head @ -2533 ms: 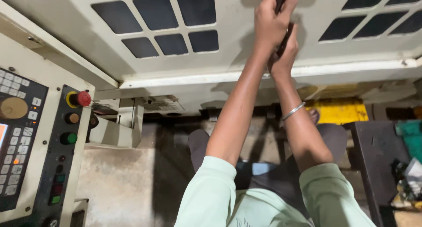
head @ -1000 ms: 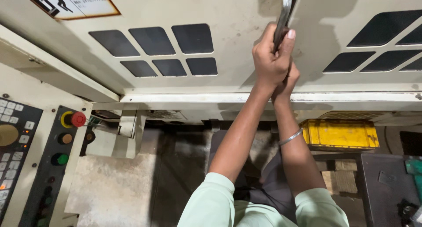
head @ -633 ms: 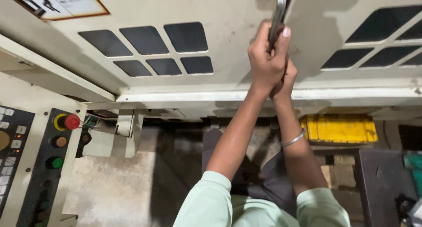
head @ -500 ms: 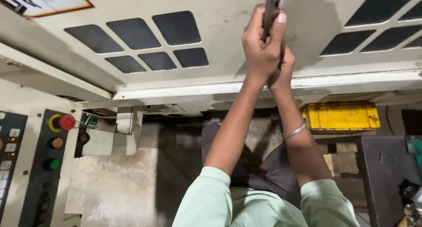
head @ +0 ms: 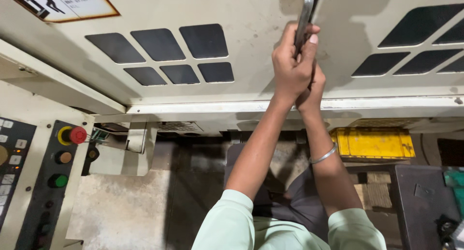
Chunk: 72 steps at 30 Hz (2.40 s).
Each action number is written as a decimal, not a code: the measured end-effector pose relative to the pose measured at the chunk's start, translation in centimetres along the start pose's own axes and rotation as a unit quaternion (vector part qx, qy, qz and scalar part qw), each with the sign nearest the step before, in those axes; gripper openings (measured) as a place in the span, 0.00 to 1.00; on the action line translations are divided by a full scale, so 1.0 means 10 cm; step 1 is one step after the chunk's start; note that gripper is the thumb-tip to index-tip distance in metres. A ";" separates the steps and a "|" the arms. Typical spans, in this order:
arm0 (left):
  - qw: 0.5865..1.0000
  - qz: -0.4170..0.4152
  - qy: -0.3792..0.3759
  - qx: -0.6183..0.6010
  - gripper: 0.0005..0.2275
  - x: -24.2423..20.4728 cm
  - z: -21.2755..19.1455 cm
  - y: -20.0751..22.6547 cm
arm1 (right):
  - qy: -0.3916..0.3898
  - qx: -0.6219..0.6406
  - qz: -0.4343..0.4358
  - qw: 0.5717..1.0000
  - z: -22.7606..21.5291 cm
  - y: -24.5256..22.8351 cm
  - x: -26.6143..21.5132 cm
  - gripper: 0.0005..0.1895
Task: The person sits on the floor and uses a white marker to rub the surface of a machine door, then opens the door to wipe the interior with a cloth. The person repeats the rubbing and wiping actions on the door and interior surfaces.
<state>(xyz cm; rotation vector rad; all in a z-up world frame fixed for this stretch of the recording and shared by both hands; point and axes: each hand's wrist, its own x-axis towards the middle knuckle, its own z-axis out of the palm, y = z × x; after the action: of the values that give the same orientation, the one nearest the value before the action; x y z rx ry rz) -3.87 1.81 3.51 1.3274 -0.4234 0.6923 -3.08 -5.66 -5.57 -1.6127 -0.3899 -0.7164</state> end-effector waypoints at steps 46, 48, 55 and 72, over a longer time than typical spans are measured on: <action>1.000 -0.016 -0.021 -0.011 0.02 0.04 -0.05 0.07 | 0.017 -0.018 -0.001 1.000 0.04 -0.05 -0.01 0.14; 1.000 -0.014 -0.021 -0.007 0.02 0.04 -0.05 0.08 | 0.019 -0.029 0.000 0.999 0.04 -0.05 -0.02 0.14; 1.000 -0.011 -0.021 -0.006 0.02 0.04 -0.05 0.08 | 0.026 -0.041 0.009 0.999 0.05 -0.01 -0.01 0.14; 1.000 -0.011 -0.023 -0.016 0.02 0.04 -0.06 0.07 | 0.031 -0.038 0.015 0.999 0.05 0.04 -0.01 0.14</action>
<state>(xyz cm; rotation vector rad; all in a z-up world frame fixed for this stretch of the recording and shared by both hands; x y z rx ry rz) -4.08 2.50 4.18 1.3184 -0.4534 0.6349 -2.80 -5.24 -6.00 -1.6600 -0.2969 -0.7639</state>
